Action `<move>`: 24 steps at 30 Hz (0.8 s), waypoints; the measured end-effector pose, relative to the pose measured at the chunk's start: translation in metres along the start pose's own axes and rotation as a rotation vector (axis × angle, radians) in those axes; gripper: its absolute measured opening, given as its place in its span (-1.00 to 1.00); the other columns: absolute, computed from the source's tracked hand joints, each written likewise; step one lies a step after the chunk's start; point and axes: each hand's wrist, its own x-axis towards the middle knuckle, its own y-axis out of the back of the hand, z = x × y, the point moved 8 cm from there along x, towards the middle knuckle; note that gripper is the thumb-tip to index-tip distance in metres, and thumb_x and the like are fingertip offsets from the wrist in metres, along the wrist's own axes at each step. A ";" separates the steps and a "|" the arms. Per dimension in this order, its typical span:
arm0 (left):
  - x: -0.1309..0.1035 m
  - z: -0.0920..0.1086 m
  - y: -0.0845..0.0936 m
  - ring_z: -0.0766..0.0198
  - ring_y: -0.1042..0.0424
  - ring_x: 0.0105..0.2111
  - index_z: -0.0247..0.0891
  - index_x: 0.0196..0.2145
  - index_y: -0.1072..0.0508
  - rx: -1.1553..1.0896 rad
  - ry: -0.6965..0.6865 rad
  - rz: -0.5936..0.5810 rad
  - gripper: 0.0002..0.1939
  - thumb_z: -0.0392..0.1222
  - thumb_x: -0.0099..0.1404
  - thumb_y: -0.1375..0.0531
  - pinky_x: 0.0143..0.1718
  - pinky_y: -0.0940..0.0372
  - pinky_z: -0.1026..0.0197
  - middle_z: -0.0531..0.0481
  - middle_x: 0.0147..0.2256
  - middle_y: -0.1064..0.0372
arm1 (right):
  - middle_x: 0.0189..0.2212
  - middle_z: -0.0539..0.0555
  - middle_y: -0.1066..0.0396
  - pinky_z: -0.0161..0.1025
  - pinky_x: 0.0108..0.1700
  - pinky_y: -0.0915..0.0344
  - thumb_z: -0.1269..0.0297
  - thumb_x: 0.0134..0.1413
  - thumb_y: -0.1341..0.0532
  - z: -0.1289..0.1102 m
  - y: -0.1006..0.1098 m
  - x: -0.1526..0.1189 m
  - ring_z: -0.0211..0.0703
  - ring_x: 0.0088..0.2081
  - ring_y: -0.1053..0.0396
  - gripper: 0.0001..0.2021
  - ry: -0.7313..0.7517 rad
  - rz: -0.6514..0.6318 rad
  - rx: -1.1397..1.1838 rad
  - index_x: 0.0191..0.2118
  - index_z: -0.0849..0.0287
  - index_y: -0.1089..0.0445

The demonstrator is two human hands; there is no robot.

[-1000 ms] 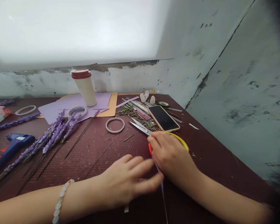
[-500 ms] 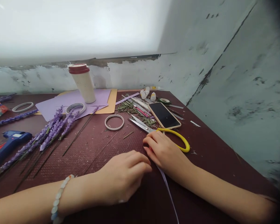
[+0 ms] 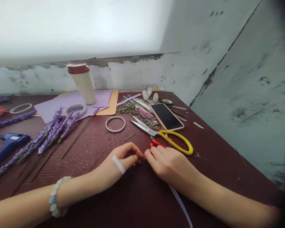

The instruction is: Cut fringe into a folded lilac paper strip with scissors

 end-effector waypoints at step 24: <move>0.004 0.005 0.002 0.35 -0.49 -0.55 -0.24 -0.35 -0.56 -0.118 0.175 -0.065 -0.61 0.10 0.19 -0.55 -0.55 -0.29 0.31 0.06 -0.40 -0.60 | -0.53 -0.07 -0.33 -0.21 -0.42 -0.07 0.15 0.69 -0.09 0.048 -0.014 0.024 -0.16 -0.50 -0.29 -0.53 -0.381 -0.106 0.681 -0.42 0.02 -0.24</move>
